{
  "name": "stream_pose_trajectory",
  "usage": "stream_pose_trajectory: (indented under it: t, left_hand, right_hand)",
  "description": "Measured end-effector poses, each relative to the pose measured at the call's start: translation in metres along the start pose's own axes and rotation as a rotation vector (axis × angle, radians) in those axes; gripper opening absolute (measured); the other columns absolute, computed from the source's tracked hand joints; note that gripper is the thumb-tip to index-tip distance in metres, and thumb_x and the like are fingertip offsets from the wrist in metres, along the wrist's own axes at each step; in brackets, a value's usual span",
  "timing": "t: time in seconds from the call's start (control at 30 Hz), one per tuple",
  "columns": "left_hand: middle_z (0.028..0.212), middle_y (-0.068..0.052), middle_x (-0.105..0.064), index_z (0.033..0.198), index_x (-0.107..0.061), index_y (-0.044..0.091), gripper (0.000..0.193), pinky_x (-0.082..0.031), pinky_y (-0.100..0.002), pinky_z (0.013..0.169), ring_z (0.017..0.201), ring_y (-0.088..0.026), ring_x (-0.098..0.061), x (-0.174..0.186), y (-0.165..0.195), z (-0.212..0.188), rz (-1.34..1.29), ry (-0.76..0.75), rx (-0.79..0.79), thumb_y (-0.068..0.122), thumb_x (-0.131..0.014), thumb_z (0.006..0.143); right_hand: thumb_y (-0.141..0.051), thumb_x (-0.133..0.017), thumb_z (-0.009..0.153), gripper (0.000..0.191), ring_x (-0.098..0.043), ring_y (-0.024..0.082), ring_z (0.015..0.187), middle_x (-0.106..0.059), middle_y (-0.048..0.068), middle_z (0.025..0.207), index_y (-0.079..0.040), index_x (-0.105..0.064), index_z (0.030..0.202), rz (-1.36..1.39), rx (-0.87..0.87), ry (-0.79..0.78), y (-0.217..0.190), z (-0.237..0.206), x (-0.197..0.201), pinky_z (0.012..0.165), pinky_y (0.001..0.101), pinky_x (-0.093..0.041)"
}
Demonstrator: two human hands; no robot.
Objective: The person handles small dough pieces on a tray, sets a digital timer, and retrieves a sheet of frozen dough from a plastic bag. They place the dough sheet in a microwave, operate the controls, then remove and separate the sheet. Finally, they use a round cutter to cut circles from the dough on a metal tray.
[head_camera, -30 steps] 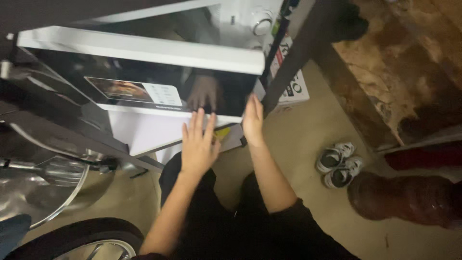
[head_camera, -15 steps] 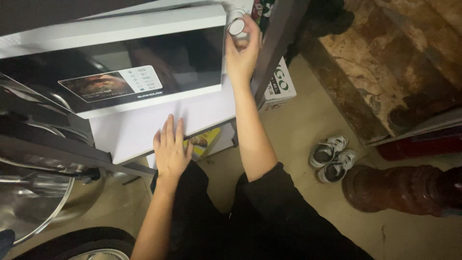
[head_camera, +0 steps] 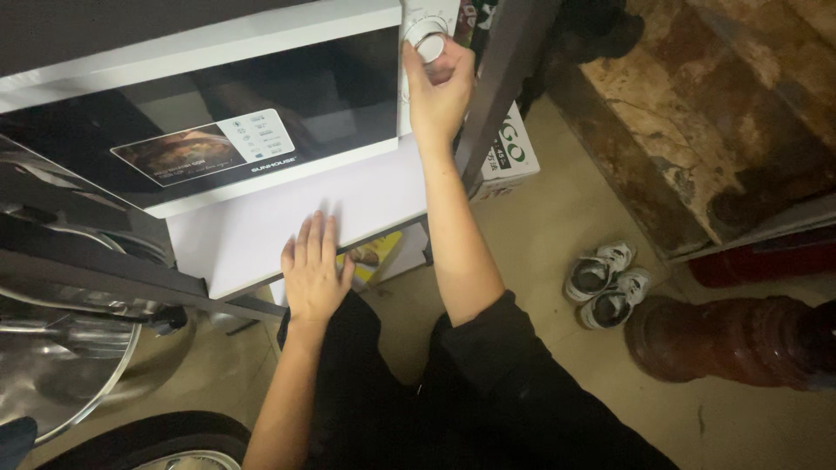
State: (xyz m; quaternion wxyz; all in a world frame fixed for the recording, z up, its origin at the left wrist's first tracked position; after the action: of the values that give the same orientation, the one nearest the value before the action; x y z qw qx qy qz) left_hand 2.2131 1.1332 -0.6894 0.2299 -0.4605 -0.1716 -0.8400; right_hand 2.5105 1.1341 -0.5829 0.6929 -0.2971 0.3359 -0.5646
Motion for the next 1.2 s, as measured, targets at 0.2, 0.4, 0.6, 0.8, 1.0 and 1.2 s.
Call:
stream_pose_trajectory:
  t: [0.2, 0.4, 0.6, 0.8, 1.0, 1.2]
  left_hand:
    - [0.157, -0.017, -0.044, 0.152, -0.041, 0.004, 0.081, -0.037, -0.05, 0.109, 0.137, -0.03, -0.048, 0.002, 0.0, 0.005, -0.015, -0.052, 0.052, 0.041, -0.068, 0.085]
    - [0.165, -0.012, -0.032, 0.157, -0.032, 0.005, 0.08, -0.031, -0.056, 0.116, 0.149, -0.033, -0.036, -0.01, -0.015, 0.044, 0.059, -0.14, 0.126, 0.058, -0.05, 0.1]
    - [0.168, -0.015, -0.022, 0.159, -0.027, -0.002, 0.088, -0.024, -0.058, 0.119, 0.155, -0.03, -0.018, -0.029, -0.022, 0.061, -0.096, -0.226, 0.19, 0.059, -0.044, 0.098]
    - [0.168, -0.017, -0.017, 0.157, -0.026, -0.004, 0.091, -0.022, -0.057, 0.119, 0.155, -0.031, -0.018, -0.035, -0.023, 0.066, -0.141, -0.236, 0.198, 0.058, -0.047, 0.094]
    - [0.165, -0.017, -0.025, 0.156, -0.034, -0.004, 0.085, -0.022, -0.059, 0.117, 0.151, -0.034, -0.024, -0.024, -0.024, 0.065, -0.191, -0.16, 0.154, 0.053, -0.053, 0.095]
    - [0.146, -0.02, -0.054, 0.136, -0.063, 0.004, 0.056, -0.036, -0.054, 0.111, 0.133, -0.039, -0.048, -0.002, -0.043, 0.05, -0.214, -0.041, 0.037, 0.043, -0.059, 0.096]
  right_hand:
    - [-0.026, -0.085, 0.08, 0.055, -0.054, 0.014, 0.077, -0.06, 0.006, 0.102, -0.003, -0.057, 0.122, -0.122, 0.068, 0.025, 0.002, -0.018, 0.011, 0.069, 0.0283, -0.048]
    - [-0.019, -0.073, 0.094, 0.029, -0.074, 0.029, 0.1, -0.073, 0.014, 0.113, -0.006, -0.065, 0.118, -0.21, -0.132, -0.34, 0.032, -0.092, 0.021, 0.093, 0.0348, -0.058]
    - [-0.021, -0.06, 0.098, 0.074, -0.046, 0.048, 0.136, -0.042, 0.034, 0.153, 0.009, -0.026, 0.155, -0.495, -0.088, -0.614, 0.016, -0.126, 0.001, 0.122, 0.0501, -0.029]
    - [-0.016, -0.062, 0.092, 0.086, -0.008, 0.054, 0.152, -0.01, 0.048, 0.155, 0.029, -0.012, 0.146, -0.457, -0.058, -0.511, -0.009, -0.128, -0.037, 0.127, 0.0478, -0.012]
    - [-0.018, -0.065, 0.09, 0.084, -0.019, 0.056, 0.147, -0.011, 0.047, 0.155, 0.024, -0.02, 0.148, -0.373, 0.044, -0.553, -0.015, -0.13, -0.015, 0.122, 0.0478, -0.023]
    - [-0.023, -0.07, 0.092, 0.038, -0.055, 0.042, 0.127, -0.056, 0.021, 0.137, 0.0, -0.067, 0.122, -0.536, 0.378, -0.9, -0.009, -0.129, 0.012, 0.109, 0.0488, -0.042]
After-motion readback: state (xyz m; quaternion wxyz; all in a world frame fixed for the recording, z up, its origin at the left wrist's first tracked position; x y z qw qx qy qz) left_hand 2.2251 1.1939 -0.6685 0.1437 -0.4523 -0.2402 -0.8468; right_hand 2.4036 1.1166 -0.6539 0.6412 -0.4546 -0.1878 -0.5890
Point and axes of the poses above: each hand's wrist, its own z-axis towards the middle knuckle, its own x-axis out of the back of the hand, y = z × x, the point moved 6 cm from there along z, towards the middle knuckle
